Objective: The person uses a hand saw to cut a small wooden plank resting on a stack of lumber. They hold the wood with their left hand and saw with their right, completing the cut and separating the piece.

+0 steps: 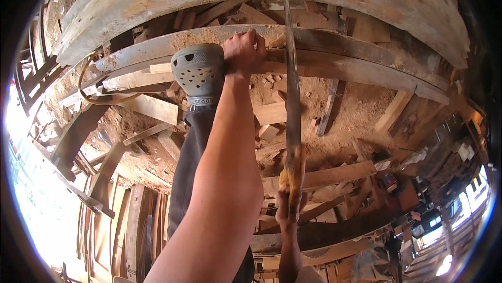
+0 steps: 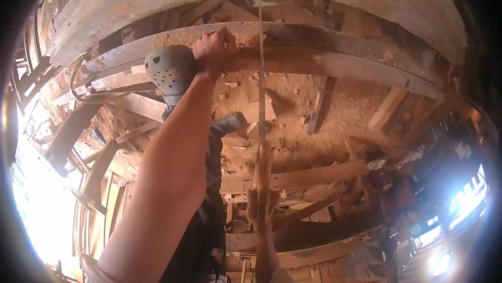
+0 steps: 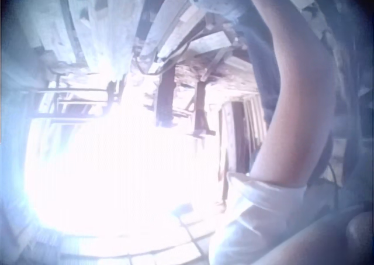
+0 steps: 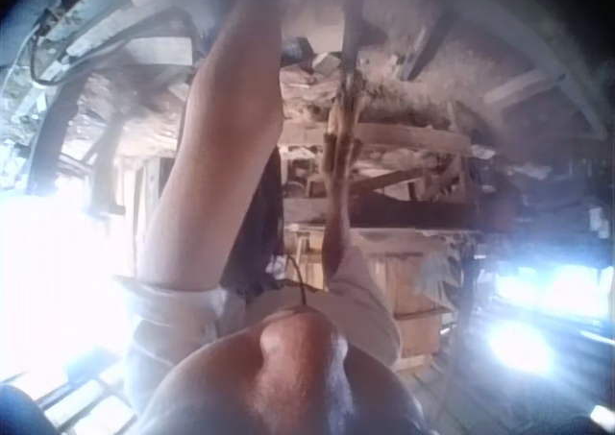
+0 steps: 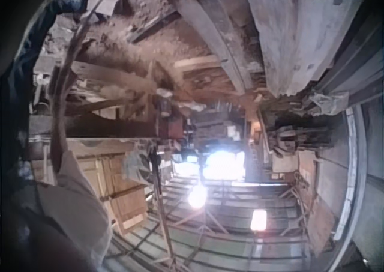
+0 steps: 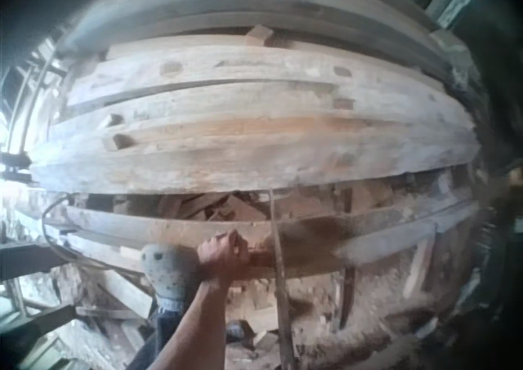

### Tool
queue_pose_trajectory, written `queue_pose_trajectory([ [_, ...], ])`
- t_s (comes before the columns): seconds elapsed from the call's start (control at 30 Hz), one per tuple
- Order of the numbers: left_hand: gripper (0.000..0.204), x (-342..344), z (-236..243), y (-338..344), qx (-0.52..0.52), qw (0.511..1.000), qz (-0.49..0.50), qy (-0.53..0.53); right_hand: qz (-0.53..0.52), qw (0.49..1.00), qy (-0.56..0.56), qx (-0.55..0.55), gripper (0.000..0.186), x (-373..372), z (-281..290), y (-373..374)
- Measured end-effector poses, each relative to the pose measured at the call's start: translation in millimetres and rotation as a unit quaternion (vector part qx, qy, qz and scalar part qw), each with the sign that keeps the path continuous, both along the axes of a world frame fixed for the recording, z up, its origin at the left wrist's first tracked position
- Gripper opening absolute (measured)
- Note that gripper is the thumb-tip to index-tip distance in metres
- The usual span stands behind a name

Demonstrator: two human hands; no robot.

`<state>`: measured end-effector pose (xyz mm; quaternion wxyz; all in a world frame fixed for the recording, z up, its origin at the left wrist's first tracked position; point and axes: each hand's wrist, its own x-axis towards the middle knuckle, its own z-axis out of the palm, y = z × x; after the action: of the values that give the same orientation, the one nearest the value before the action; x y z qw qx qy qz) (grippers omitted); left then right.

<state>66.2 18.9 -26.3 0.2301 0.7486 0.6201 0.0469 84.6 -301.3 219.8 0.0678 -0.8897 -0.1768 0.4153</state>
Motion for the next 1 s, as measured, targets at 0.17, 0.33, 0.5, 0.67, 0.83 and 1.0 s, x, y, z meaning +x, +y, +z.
queue_pose_trajectory([
  [0.17, 0.021, -2.1, -3.7, -0.6, 0.0, 1.0, -0.008, -0.027, 0.058, 0.993, 0.041, 0.092, 0.024, -22.5, 85.6, -15.3],
  [0.33, 0.02, -1.7, -6.1, -1.6, 0.004, 0.999, -0.007, -0.042, -0.04, 0.996, 0.051, 0.062, 0.021, -11.0, 60.4, -16.0],
  [0.5, 0.02, -1.3, -8.0, -1.8, 0.034, 0.998, -0.002, -0.053, -0.115, 0.991, 0.025, 0.063, 0.02, -8.1, -12.8, -6.3],
  [0.67, 0.019, -3.5, -9.4, -3.4, 0.038, 0.997, 0.005, -0.071, -0.113, 0.986, -0.006, 0.122, 0.019, -37.2, 53.2, -23.2],
  [0.83, 0.019, -3.0, -7.6, -3.0, 0.044, 0.997, 0.003, -0.063, -0.075, 0.988, 0.029, 0.129, 0.011, -36.3, 66.1, -22.8],
  [1.0, 0.018, -2.2, -7.1, -2.7, 0.034, 0.998, -0.002, -0.06, 0.078, 0.98, -0.023, 0.181, 0.022, -7.8, -10.0, -6.3],
])
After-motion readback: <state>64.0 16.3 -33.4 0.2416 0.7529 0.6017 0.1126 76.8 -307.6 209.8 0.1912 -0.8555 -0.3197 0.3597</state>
